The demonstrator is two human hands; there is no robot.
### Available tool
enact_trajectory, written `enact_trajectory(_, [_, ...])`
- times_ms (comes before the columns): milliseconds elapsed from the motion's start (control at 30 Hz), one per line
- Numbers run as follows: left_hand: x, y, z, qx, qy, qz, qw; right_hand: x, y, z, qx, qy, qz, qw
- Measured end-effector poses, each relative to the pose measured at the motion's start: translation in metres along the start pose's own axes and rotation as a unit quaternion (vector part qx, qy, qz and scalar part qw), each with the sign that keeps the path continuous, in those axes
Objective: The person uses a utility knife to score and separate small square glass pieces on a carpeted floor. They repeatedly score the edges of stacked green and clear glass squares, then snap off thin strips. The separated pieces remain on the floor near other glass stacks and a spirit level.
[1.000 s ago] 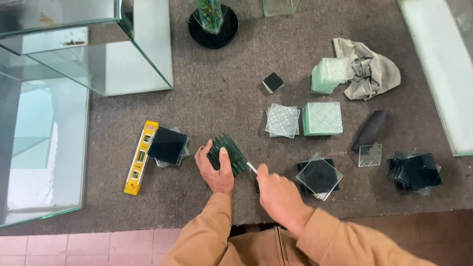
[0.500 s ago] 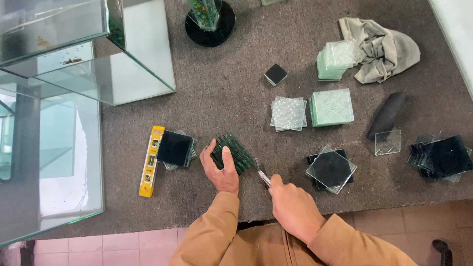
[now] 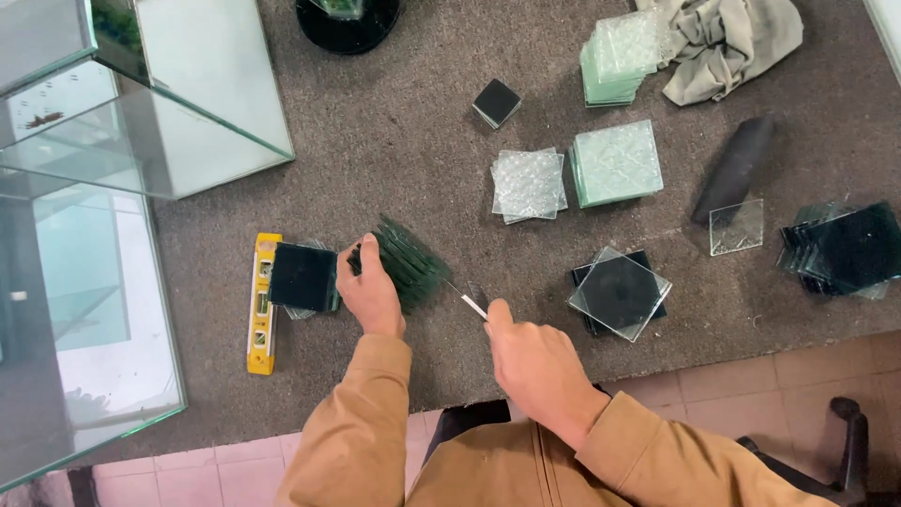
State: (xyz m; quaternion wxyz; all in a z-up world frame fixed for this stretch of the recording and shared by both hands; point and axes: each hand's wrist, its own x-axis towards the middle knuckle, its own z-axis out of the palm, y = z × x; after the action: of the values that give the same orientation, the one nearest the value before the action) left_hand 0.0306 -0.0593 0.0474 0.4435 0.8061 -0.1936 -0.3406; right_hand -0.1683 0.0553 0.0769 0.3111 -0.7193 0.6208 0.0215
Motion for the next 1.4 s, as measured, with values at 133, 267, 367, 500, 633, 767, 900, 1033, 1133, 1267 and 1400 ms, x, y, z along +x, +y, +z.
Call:
enact_trajectory(133, [0.004,0.008,0.003,0.041,0.008,-0.059,0.997,0.016,-0.014,-0.012,-0.008,-0.008,-0.007,1.0])
enact_trajectory(267, [0.001,-0.003,-0.002,0.007,-0.014,-0.025,1.0,0.025,-0.028,-0.032,-0.013,0.0,-0.028,1.0])
enact_trajectory(367, [0.003,-0.01,-0.004,-0.003,-0.039,0.004,0.999,0.03,-0.034,-0.035,-0.015,0.011,-0.037,0.999])
enact_trajectory(500, [0.015,-0.025,0.003,0.01,-0.017,-0.018,1.0,0.033,-0.039,-0.035,-0.029,0.008,-0.009,0.999])
enact_trajectory(633, [0.004,-0.021,0.0,-0.006,-0.033,-0.013,0.999,0.037,-0.034,-0.017,-0.039,0.001,0.01,0.999])
enact_trajectory(767, [0.004,-0.022,0.001,0.001,-0.018,0.022,1.0,0.036,-0.037,-0.01,-0.068,0.019,0.014,0.997])
enact_trajectory(900, [0.009,-0.025,0.004,0.015,0.004,0.04,0.999,0.036,-0.045,-0.007,-0.07,0.029,0.03,0.997])
enact_trajectory(1033, [0.011,-0.033,0.01,0.014,0.029,0.065,0.997,0.042,-0.042,0.005,-0.085,0.028,0.045,0.995])
enact_trajectory(1133, [0.016,-0.032,0.012,0.025,0.02,0.045,0.998,0.048,-0.041,0.007,-0.101,0.038,0.039,0.993])
enact_trajectory(1267, [0.029,-0.027,0.011,0.001,-0.02,-0.002,1.0,0.057,-0.048,-0.005,-0.117,0.03,0.034,0.992])
enact_trajectory(1400, [0.024,-0.001,0.001,-0.065,-0.077,-0.02,0.995,0.063,-0.053,-0.023,-0.122,0.014,0.029,0.992])
